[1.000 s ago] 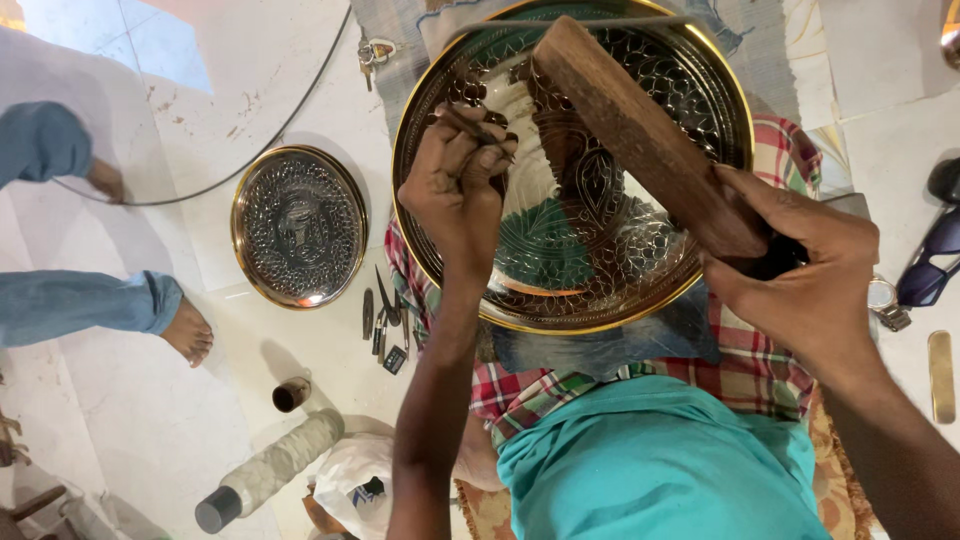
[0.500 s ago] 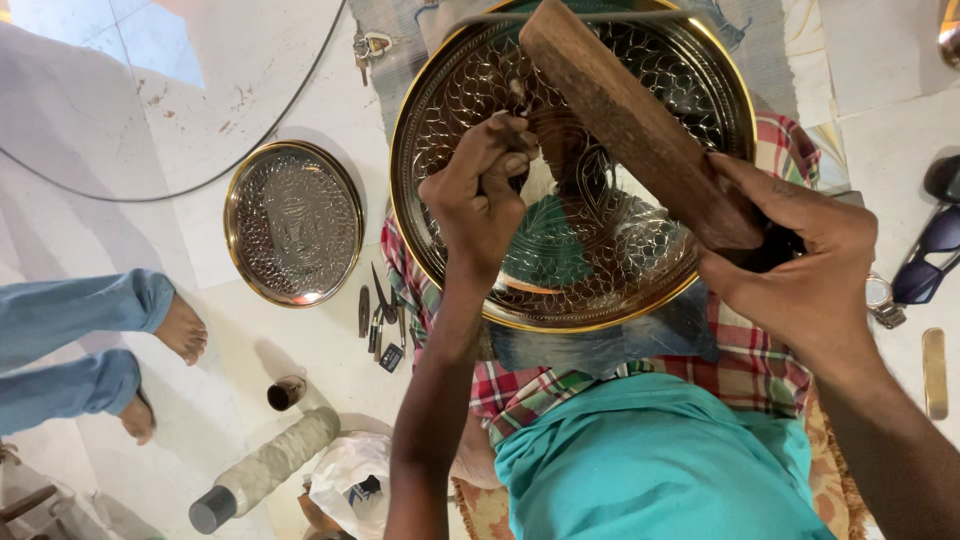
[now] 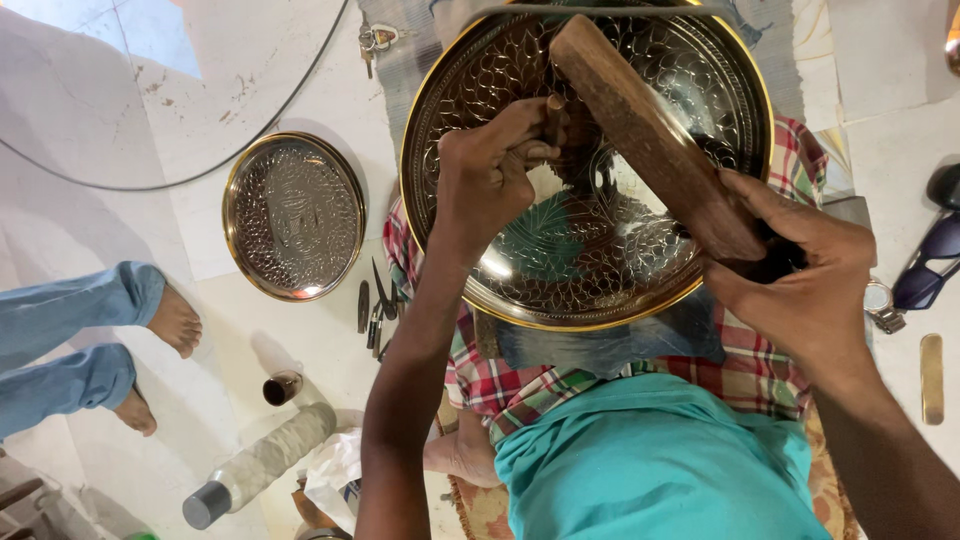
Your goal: The person sits on the floor and uses a hammer and a small metal punch to emboss a decorative pattern into a large brass plate. They repeatedly strike the punch held against the plate's surface to create a textured design.
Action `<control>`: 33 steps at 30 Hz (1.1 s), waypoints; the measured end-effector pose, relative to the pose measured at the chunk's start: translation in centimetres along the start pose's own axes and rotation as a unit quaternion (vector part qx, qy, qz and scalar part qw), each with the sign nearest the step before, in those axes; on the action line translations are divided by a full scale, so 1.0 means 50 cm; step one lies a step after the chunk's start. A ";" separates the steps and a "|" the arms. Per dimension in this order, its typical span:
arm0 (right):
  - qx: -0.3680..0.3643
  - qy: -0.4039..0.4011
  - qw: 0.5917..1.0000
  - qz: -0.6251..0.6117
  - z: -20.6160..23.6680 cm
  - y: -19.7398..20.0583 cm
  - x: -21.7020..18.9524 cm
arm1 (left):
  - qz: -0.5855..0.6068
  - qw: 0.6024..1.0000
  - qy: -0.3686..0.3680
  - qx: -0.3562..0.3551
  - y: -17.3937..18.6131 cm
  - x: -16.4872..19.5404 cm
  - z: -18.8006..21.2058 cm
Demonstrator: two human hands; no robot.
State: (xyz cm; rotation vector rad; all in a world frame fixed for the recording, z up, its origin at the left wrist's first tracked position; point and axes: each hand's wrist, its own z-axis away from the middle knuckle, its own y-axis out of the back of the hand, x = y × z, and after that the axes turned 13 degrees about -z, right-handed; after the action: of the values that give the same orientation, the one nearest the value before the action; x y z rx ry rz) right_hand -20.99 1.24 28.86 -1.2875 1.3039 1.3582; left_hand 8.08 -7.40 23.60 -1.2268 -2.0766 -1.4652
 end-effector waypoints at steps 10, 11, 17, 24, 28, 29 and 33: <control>-0.009 0.019 1.000 0.002 0.004 -0.012 0.001 | 0.006 1.000 -0.014 0.000 0.021 -0.002 0.005; -0.007 0.018 1.000 0.005 0.004 -0.014 -0.001 | 0.010 1.000 -0.014 -0.002 0.024 0.000 0.005; -0.009 0.054 0.998 0.007 -0.003 -0.024 -0.019 | -0.023 0.997 -0.061 -0.032 0.045 0.002 -0.013; 0.007 0.124 0.991 0.059 -0.016 -0.034 -0.059 | -0.034 0.992 -0.108 -0.047 0.056 0.000 -0.026; -0.002 0.158 0.981 0.111 -0.016 -0.033 -0.067 | -0.043 0.992 -0.111 -0.046 0.052 -0.005 -0.029; -0.007 0.162 0.981 0.108 -0.015 -0.033 -0.069 | -0.039 0.992 -0.113 -0.046 0.053 -0.006 -0.031; 0.006 0.148 0.967 0.207 -0.019 -0.041 -0.087 | -0.079 0.989 -0.099 -0.072 0.061 -0.005 -0.037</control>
State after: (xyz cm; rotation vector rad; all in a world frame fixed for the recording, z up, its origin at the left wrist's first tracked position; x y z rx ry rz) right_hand -18.32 0.91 32.95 -1.2910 1.8662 1.4701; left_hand 10.25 -8.81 26.06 -1.3375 -2.2784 -1.6476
